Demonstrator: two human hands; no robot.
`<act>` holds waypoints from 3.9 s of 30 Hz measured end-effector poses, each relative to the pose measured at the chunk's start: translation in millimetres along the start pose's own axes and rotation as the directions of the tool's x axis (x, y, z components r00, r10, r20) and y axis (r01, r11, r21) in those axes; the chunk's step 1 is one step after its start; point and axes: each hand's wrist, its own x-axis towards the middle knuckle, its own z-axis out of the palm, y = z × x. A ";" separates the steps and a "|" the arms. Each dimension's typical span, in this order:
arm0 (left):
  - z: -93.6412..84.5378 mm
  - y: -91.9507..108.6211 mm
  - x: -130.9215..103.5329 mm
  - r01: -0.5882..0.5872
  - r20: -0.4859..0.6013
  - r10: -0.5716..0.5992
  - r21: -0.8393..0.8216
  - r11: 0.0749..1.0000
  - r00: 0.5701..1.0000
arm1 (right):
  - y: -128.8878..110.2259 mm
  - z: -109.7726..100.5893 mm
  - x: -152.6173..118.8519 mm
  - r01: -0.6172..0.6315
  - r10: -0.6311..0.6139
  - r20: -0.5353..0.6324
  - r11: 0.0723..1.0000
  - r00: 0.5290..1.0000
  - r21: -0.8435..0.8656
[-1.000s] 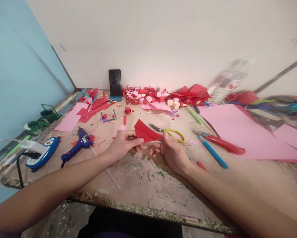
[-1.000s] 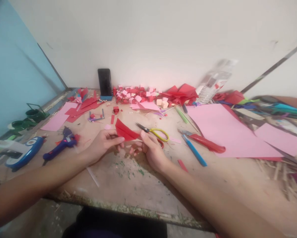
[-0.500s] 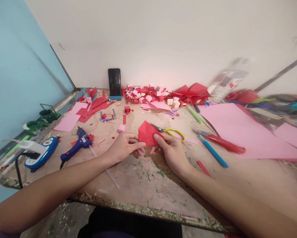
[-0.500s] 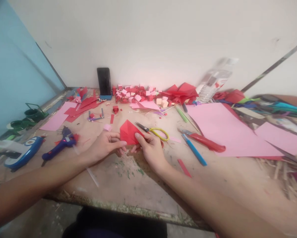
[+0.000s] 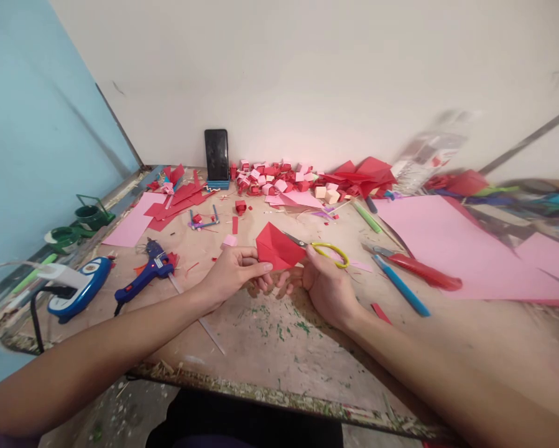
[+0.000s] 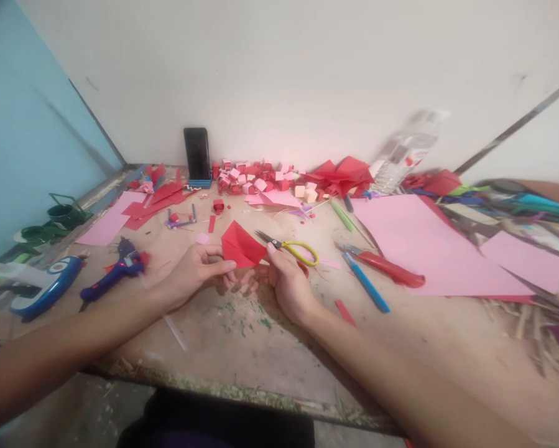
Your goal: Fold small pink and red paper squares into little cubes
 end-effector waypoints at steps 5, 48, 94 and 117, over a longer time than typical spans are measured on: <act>-1.0 -3.3 -0.5 -0.018 0.045 0.016 0.046 0.999 0.999 | 6.1 -5.6 0.5 0.055 -0.056 0.031 0.998 0.998 0.026; -0.9 -5.3 -3.1 -0.260 0.031 0.268 0.371 0.891 0.963 | 16.0 -7.6 1.3 0.086 -0.069 0.053 0.865 0.996 -0.494; -2.8 -1.0 -2.2 -0.171 0.024 0.169 0.153 0.973 0.985 | 11.6 -10.6 0.9 0.145 -0.145 0.016 0.962 0.989 -0.233; -5.7 3.6 -12.3 -0.371 0.083 0.378 0.469 0.802 0.922 | 8.8 -12.5 -4.4 0.159 -0.134 0.115 0.957 0.984 -0.243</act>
